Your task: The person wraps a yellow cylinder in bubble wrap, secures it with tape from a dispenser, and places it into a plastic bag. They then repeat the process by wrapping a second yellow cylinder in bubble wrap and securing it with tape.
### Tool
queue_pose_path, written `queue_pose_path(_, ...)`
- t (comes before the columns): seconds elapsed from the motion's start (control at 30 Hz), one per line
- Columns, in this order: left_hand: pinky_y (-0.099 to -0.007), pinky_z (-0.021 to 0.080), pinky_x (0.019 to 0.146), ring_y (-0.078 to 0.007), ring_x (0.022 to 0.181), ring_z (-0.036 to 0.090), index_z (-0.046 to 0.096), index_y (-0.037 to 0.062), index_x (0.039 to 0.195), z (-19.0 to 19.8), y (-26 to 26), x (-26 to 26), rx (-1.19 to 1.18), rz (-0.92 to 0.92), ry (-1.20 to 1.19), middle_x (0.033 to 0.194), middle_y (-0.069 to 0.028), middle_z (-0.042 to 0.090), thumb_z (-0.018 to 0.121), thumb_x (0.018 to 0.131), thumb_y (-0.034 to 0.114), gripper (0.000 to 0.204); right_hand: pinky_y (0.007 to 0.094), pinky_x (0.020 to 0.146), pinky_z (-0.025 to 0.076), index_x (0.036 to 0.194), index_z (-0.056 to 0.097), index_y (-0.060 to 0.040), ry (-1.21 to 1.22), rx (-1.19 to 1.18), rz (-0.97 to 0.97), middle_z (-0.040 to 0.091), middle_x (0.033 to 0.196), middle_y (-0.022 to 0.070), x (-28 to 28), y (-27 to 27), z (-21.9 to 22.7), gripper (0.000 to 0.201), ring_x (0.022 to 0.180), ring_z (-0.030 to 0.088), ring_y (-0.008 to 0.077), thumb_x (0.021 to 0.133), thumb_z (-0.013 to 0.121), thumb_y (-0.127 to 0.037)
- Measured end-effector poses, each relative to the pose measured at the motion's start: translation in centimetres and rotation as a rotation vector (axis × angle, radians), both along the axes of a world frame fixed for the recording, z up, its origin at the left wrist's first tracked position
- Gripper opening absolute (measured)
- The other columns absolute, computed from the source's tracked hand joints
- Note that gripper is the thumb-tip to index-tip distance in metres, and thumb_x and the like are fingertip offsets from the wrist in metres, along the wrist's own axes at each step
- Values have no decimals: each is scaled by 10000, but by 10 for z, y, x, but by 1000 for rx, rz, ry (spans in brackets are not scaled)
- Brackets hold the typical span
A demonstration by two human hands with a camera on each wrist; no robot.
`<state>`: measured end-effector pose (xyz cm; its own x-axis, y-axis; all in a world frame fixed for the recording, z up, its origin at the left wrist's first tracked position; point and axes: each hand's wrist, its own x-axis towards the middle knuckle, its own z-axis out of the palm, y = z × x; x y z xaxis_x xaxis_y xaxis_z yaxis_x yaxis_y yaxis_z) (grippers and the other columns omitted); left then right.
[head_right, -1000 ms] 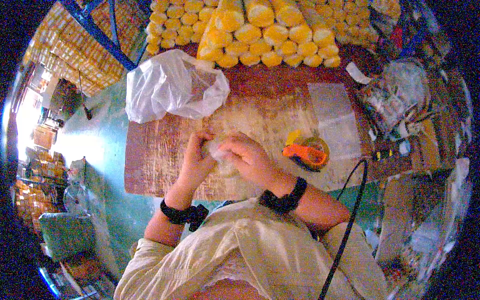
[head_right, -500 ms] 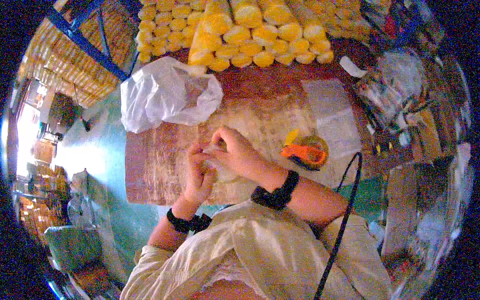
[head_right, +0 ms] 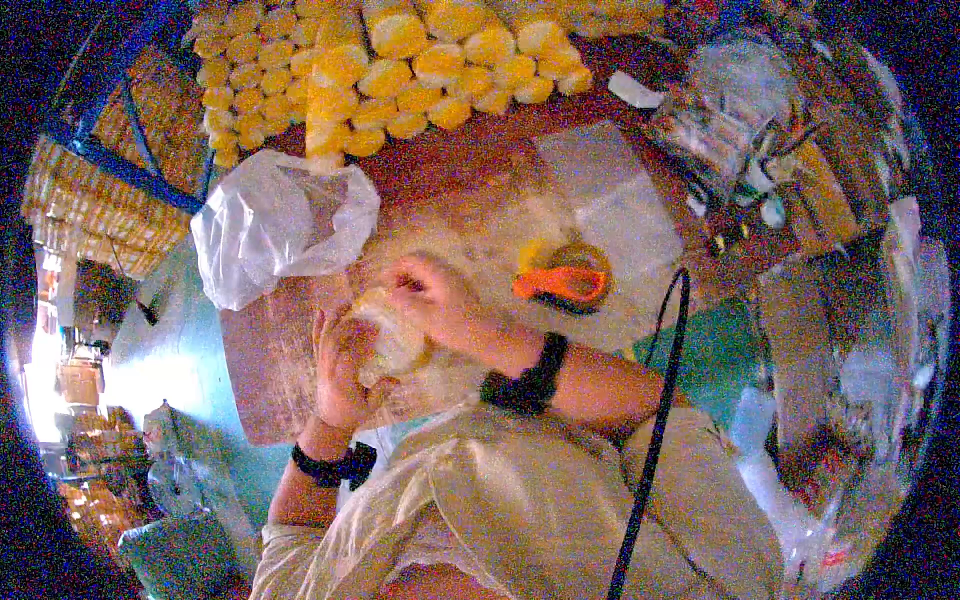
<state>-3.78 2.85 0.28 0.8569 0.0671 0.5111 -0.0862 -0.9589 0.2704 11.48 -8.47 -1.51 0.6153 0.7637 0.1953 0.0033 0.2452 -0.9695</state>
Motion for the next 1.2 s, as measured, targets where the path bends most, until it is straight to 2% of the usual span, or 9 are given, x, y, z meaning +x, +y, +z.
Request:
queue_pose_path(0.1,-509,371,920,-381,1074,461,516,56,1030,-13,5,-5,-181,43,80,1081,-119,495,742,589,317,561,274,752,463,998,531,-44,-79,-292,-120,575,944,61,50,-64,-24,188,882,556,157,833,574,-124)
queue_pose_path(0.27,-493,391,901,-371,1054,479,538,50,995,7,8,5,120,16,70,1060,-121,509,741,573,352,557,363,793,451,982,526,-3,-544,-966,62,567,1007,192,82,-132,-21,379,968,554,304,738,664,-257)
queue_pose_path(0.33,-465,422,867,-355,1024,504,553,50,972,14,8,10,162,-1,92,1051,-122,517,741,571,356,538,409,798,441,1002,512,10,-829,-1028,17,557,1003,234,95,-158,-125,486,958,543,357,689,693,-316)
queue_pose_path(0.43,-427,455,825,-332,981,534,573,50,948,9,12,8,43,-44,169,1060,-128,524,750,566,352,518,448,821,418,1040,478,24,-1076,-1093,-26,556,988,236,91,-157,-136,560,949,536,378,666,698,-330)
queue_pose_path(0.57,-401,472,798,-310,962,549,577,49,957,7,13,7,11,-12,141,1087,-132,523,768,554,327,526,447,850,407,1083,446,36,-913,-996,-52,556,994,236,97,-157,-156,588,955,535,379,671,692,-304)
queue_pose_path(0.63,-404,471,797,-312,959,548,577,51,958,8,8,7,-100,46,151,1092,-134,522,783,536,310,536,437,846,414,1093,443,49,-1065,-944,-154,555,1005,246,93,-154,-130,591,960,538,378,677,689,-290)
queue_pose_path(0.87,-400,454,802,-327,981,520,552,62,977,-5,27,16,-52,-118,-96,1104,-127,509,797,505,279,575,271,650,501,978,595,-32,-17,-734,-110,646,819,51,83,-130,13,313,698,619,151,755,650,-245)
queue_pose_path(0.97,-401,449,802,-320,1004,506,540,64,999,-7,29,10,-131,-132,-103,1093,-127,510,780,524,291,579,271,664,501,999,605,-34,368,-528,-129,649,862,55,63,-103,72,298,728,624,157,780,620,-235)
queue_pose_path(1.2,-368,471,759,-293,990,508,545,67,1011,-29,28,-11,-291,-242,-155,1047,-99,516,739,575,327,544,256,666,524,1045,566,-25,640,-537,-165,620,978,78,26,-34,131,287,806,612,178,837,547,-222)
